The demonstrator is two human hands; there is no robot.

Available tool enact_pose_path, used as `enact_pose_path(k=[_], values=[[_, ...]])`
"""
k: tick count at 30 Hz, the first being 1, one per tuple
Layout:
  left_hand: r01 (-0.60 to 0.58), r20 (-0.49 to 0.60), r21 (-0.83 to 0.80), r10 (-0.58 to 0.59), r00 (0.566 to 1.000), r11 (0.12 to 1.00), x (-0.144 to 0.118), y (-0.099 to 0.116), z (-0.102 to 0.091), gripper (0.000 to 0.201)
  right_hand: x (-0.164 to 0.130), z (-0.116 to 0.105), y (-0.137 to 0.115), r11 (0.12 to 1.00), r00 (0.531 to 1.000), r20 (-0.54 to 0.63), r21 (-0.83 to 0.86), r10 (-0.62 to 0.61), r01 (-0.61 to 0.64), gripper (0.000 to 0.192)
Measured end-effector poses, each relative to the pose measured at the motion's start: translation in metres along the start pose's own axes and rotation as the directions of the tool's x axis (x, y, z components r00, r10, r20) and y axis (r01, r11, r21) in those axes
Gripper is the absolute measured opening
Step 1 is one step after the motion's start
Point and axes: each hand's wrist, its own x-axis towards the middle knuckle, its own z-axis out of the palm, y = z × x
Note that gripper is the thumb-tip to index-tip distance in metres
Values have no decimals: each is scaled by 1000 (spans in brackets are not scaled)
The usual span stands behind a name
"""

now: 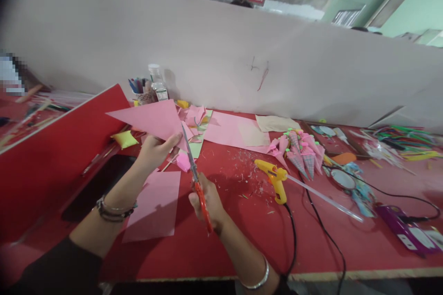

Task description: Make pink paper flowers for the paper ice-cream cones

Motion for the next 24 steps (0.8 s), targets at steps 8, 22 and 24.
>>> enact_pose_path(k=[8,22,24], values=[[28,23,-32,-28,999,999,2,-1,0,32,-2,0,-2,1000,1000,3,-14,-16,16,45],[53,52,54,-56,997,997,2,-1,-2,31,0,-1,1,999,998,25,1,-49,49,42],[82,66,104,-89,994,991,1,0,-1,32,1,-1,3,997,996,29,17,-80,80,41]])
